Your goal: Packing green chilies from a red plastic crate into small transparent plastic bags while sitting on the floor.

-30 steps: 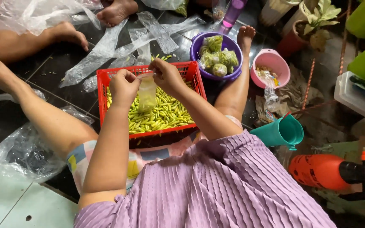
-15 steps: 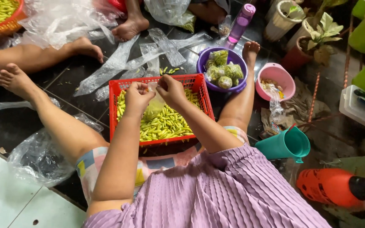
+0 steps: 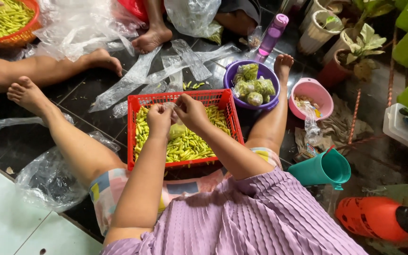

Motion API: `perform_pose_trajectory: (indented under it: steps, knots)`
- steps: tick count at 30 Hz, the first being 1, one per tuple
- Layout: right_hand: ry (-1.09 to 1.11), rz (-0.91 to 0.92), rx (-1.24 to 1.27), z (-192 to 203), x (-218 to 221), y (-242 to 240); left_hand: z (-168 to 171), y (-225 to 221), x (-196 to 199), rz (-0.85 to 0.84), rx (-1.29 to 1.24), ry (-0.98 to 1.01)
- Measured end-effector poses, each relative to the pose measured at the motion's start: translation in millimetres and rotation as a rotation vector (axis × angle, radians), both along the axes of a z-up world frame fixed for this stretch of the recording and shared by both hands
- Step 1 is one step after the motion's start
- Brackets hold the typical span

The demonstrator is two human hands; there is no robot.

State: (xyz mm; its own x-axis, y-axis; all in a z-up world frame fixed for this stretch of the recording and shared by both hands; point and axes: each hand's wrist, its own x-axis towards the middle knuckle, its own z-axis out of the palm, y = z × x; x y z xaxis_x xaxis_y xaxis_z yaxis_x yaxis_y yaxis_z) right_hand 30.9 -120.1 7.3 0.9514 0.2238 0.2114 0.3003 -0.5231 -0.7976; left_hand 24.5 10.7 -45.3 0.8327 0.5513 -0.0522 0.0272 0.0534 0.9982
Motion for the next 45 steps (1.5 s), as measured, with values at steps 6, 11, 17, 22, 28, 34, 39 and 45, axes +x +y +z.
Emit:
perform_pose_trajectory:
  steps: [6, 11, 17, 22, 28, 34, 39, 45]
  knots:
    - [-0.053, -0.081, -0.151, 17.1, 15.1, -17.2, 32.6, 18.7, -15.8, 0.022, 0.180, 0.038]
    - [-0.081, -0.100, -0.284, 21.5, 27.3, -23.5, 73.9, 31.4, -30.8, -0.114, 0.775, 0.182]
    - [-0.122, 0.000, -0.321, 30.8, 47.6, -23.8, 89.2, 45.7, -16.0, -0.272, 0.957, 0.429]
    - [0.037, 0.260, 0.478, 38.6, 39.1, -37.6, 98.2, 56.8, -17.3, -0.328, 0.797, 0.362]
    - [0.061, 0.559, 0.428, -12.5, 7.1, -39.2, 90.5, 39.6, -23.8, -0.379, 0.456, 0.267]
    - [-0.074, 0.333, 0.634, -20.4, 8.9, 4.2, 102.5, -1.6, -35.1, -0.475, 0.052, -0.099]
    - [-0.161, 0.087, 0.631, 79.2, -0.8, -7.1, 123.3, 16.1, -53.9, -0.322, 0.063, -0.307]
    - [-0.479, 0.180, 0.328, 63.2, 55.5, -32.8, 92.3, 39.3, -54.2, -0.131, 0.065, -0.316]
